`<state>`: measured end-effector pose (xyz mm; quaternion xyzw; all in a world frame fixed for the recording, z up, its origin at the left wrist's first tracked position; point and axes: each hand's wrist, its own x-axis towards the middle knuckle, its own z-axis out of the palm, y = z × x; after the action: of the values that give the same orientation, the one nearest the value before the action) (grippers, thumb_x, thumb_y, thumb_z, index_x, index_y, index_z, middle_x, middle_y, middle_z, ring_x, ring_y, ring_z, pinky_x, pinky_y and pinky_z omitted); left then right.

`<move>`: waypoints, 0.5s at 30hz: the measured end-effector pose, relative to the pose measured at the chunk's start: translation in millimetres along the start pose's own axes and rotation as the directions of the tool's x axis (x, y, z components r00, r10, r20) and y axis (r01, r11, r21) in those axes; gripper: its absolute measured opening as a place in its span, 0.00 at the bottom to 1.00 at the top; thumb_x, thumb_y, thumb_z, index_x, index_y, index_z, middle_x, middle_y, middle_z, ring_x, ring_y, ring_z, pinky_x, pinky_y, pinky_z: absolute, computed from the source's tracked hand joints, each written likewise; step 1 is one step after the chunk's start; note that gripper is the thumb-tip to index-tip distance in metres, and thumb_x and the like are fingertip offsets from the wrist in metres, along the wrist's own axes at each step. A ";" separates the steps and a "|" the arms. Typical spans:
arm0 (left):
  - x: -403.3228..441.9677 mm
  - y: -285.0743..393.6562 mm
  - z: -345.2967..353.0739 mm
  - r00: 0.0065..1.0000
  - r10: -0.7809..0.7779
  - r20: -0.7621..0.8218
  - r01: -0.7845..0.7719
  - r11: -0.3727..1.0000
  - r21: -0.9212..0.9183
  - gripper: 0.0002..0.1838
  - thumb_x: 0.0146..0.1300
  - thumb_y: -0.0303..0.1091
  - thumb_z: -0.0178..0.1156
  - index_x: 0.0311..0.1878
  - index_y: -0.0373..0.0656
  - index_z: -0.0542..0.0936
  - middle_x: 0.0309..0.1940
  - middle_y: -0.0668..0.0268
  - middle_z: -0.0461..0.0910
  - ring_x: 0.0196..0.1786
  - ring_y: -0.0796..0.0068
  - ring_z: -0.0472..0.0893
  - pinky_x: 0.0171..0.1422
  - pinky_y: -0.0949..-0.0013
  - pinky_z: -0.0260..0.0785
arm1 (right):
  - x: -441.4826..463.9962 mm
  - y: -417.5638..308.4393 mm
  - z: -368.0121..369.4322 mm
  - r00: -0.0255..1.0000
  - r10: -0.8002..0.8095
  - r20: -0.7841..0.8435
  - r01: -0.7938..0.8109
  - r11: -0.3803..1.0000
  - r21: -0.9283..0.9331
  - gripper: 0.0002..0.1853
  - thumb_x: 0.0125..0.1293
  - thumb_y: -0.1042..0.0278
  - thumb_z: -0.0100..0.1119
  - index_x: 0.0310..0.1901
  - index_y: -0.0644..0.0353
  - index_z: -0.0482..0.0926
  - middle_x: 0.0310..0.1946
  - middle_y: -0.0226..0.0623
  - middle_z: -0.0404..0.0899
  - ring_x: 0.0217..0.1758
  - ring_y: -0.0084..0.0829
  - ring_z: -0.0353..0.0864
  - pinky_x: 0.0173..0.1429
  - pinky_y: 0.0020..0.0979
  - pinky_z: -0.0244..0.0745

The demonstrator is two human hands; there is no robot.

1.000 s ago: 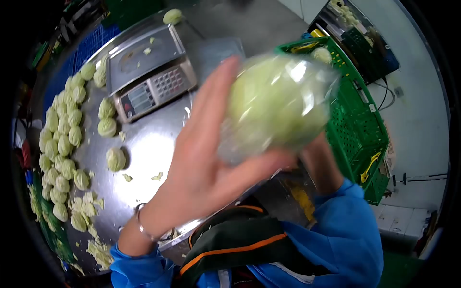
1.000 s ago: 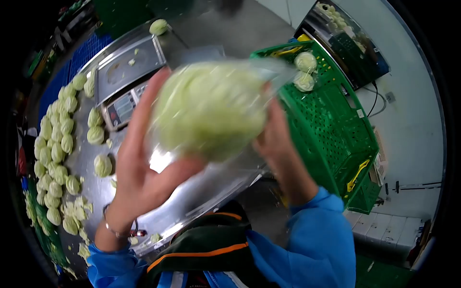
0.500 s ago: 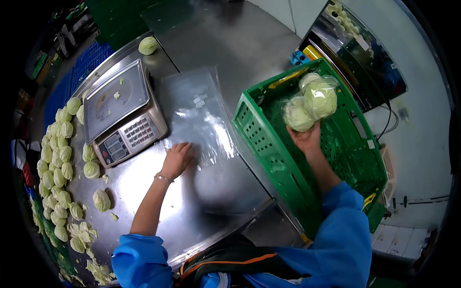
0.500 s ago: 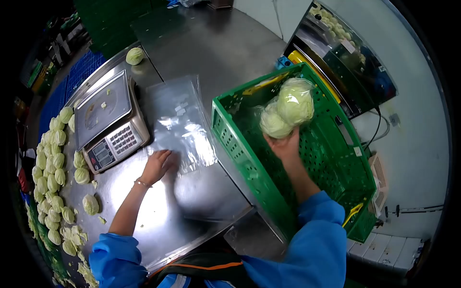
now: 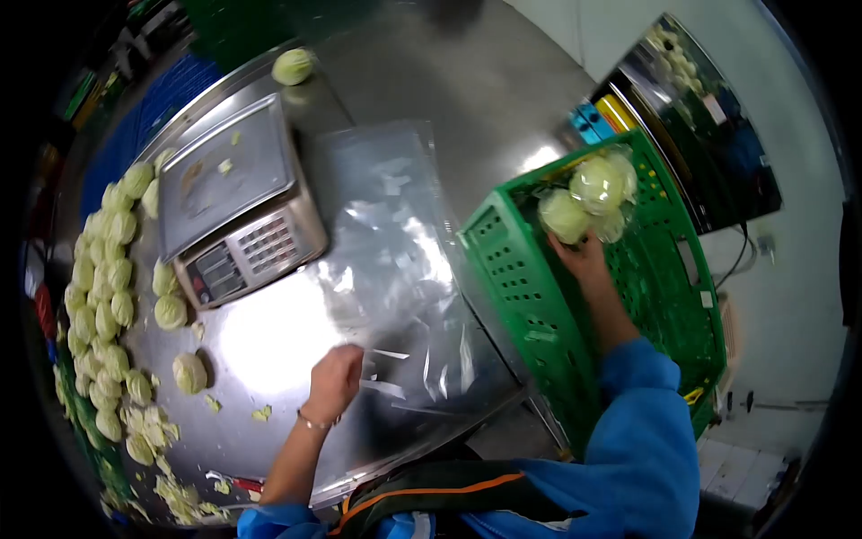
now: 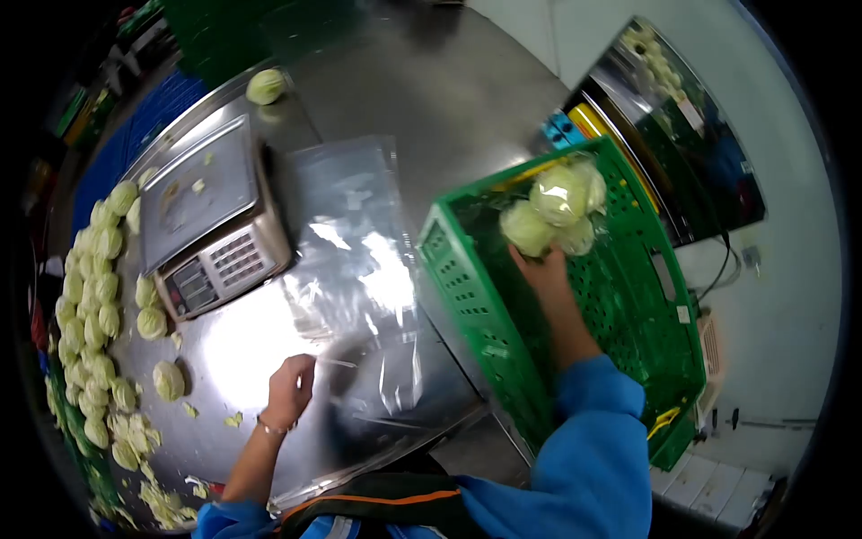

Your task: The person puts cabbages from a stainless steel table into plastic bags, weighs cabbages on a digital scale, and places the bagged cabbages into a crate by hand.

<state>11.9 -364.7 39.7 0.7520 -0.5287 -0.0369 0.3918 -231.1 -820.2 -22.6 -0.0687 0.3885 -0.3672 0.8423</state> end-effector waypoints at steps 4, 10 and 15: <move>-131.5 -18.1 -67.5 0.920 -0.265 -0.287 0.338 0.909 0.242 0.07 0.55 0.15 0.48 0.31 0.40 0.68 0.30 0.60 0.74 0.28 0.65 0.76 0.28 0.69 0.70 | -67.8 -44.7 -11.3 0.947 -0.169 -0.274 -0.027 0.806 -0.591 0.38 0.59 0.53 0.56 0.66 0.54 0.49 0.61 0.54 0.56 0.56 0.55 0.67 0.53 0.53 0.73; -282.9 13.0 -142.5 0.341 -0.414 -0.844 0.799 0.601 0.029 0.03 0.59 0.23 0.51 0.37 0.39 0.70 0.38 0.63 0.67 0.34 0.76 0.68 0.36 0.73 0.66 | -91.3 -129.3 50.9 0.952 -0.253 0.171 0.306 0.773 -0.556 0.13 0.64 0.68 0.51 0.50 0.58 0.74 0.36 0.32 0.77 0.33 0.24 0.74 0.32 0.23 0.71; -291.1 28.5 -117.4 0.464 -0.635 -0.618 0.806 0.592 -0.004 0.08 0.51 0.22 0.60 0.34 0.39 0.71 0.32 0.60 0.69 0.38 0.64 0.70 0.42 0.67 0.65 | -202.8 196.5 217.1 0.776 -0.184 0.604 0.628 0.328 -0.706 0.13 0.63 0.67 0.51 0.49 0.58 0.73 0.35 0.30 0.73 0.34 0.20 0.71 0.37 0.22 0.69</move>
<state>-82.3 -64.0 34.3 0.9278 -0.0152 0.0988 0.3595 -54.0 -579.0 170.6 -0.6699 0.2982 -0.2897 0.6151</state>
